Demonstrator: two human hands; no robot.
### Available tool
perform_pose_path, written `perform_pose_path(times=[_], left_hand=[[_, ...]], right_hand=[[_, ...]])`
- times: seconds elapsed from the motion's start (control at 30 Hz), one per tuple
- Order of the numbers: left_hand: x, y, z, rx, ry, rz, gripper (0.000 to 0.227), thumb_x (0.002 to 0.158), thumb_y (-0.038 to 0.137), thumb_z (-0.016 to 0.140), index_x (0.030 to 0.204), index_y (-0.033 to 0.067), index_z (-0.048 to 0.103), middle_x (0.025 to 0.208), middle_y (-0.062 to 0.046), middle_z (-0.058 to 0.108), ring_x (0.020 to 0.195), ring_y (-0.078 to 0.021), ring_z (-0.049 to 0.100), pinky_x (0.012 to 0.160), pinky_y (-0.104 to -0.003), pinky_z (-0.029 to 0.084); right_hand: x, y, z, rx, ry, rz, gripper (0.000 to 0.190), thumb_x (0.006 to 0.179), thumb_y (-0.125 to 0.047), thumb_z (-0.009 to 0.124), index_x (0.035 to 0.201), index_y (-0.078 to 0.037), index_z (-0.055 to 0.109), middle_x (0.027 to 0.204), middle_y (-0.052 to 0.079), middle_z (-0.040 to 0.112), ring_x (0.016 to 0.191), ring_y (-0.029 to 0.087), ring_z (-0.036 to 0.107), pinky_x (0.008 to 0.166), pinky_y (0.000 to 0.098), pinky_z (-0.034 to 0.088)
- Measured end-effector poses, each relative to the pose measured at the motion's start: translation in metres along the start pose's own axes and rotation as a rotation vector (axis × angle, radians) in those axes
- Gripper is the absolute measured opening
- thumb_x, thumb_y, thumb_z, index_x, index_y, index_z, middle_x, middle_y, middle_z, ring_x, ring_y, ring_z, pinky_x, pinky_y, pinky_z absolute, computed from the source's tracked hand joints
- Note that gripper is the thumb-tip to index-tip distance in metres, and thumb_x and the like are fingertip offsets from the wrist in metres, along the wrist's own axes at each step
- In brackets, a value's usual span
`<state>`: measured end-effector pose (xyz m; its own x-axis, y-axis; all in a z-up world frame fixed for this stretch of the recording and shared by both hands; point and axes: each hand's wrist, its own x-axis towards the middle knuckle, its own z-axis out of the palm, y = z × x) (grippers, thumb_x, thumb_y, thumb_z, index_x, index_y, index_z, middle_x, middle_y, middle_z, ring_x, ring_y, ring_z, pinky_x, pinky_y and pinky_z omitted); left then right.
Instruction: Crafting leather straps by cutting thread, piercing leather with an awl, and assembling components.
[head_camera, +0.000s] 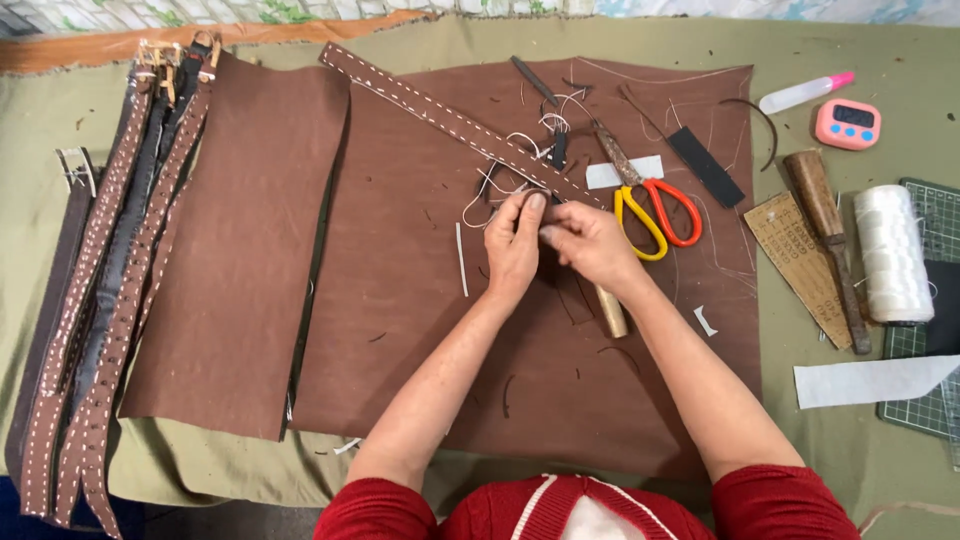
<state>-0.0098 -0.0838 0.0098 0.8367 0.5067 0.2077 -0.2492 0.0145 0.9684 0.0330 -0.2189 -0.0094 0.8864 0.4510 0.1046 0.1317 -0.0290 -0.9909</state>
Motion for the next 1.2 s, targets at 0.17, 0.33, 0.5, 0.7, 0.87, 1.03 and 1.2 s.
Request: perform_pose_path(times=[0.17,0.33,0.5,0.7,0.87,1.03,1.2], left_hand=[[0.033,-0.007,0.006,0.232,-0.180,0.213,0.018,0.106,0.029,0.064,0.115,0.0195,0.077,0.101,-0.009,0.075,0.102,-0.0304,0.071,0.089,-0.045,0.056],[0.093,-0.033,0.004,0.817,-0.388,0.413,0.026,0.098,0.034,0.070,0.122,0.0261,0.071,0.116,0.001,0.067,0.117,-0.0267,0.063,0.094,-0.051,0.054],[0.114,-0.038,-0.004,1.302,-0.739,0.432,0.037,0.092,0.036,0.076,0.127,0.0270,0.068,0.130,-0.004,0.062,0.133,-0.0310,0.048,0.103,-0.061,0.036],[0.129,-0.022,0.001,1.343,-0.823,0.390,0.042,0.088,0.038,0.079,0.127,0.0267,0.068,0.131,-0.006,0.061,0.132,-0.0336,0.047,0.101,-0.059,0.034],[0.140,-0.028,0.004,1.362,-0.808,0.440,0.055,0.076,0.043,0.087,0.121,0.0230,0.061,0.115,-0.006,0.060,0.117,-0.0311,0.055,0.099,-0.058,0.034],[0.156,-0.027,-0.006,1.328,-0.759,0.535,0.030,0.080,0.039,0.084,0.104,0.0269,0.070,0.101,-0.002,0.058,0.103,-0.0236,0.060,0.101,-0.055,0.033],[0.207,0.039,-0.028,0.926,-0.365,0.725,0.026,0.081,0.009,0.079,0.100,0.0247,0.073,0.098,0.010,0.073,0.101,-0.0189,0.068,0.086,-0.047,0.034]], right_hand=[[0.010,0.009,-0.033,0.154,0.301,0.073,0.006,0.095,-0.006,0.074,0.100,-0.006,0.070,0.062,0.004,0.056,0.044,0.009,0.055,0.036,0.0213,0.043],[0.018,0.018,-0.070,0.265,0.518,0.119,0.006,0.100,-0.007,0.074,0.099,-0.006,0.068,0.066,0.003,0.051,0.047,0.012,0.057,0.036,0.0269,0.042],[0.012,-0.006,-0.053,0.273,0.563,0.131,0.006,0.100,-0.005,0.072,0.099,-0.003,0.067,0.067,0.003,0.045,0.051,0.010,0.055,0.040,0.0262,0.045],[0.014,-0.005,-0.052,0.270,0.560,0.120,0.006,0.101,-0.004,0.071,0.100,-0.001,0.066,0.070,0.002,0.042,0.053,0.010,0.055,0.041,0.0263,0.046],[0.011,-0.008,-0.048,0.276,0.589,0.103,0.006,0.101,-0.004,0.071,0.100,0.000,0.067,0.066,0.004,0.042,0.051,0.011,0.052,0.041,0.0254,0.045],[0.012,-0.006,-0.049,0.268,0.588,0.080,0.005,0.101,-0.003,0.071,0.099,0.000,0.068,0.066,0.004,0.044,0.052,0.010,0.054,0.040,0.0263,0.046],[0.010,-0.016,-0.055,0.313,0.492,0.135,0.010,0.100,-0.005,0.069,0.093,-0.007,0.062,0.054,0.003,0.048,0.043,0.010,0.042,0.042,0.0245,0.038]])
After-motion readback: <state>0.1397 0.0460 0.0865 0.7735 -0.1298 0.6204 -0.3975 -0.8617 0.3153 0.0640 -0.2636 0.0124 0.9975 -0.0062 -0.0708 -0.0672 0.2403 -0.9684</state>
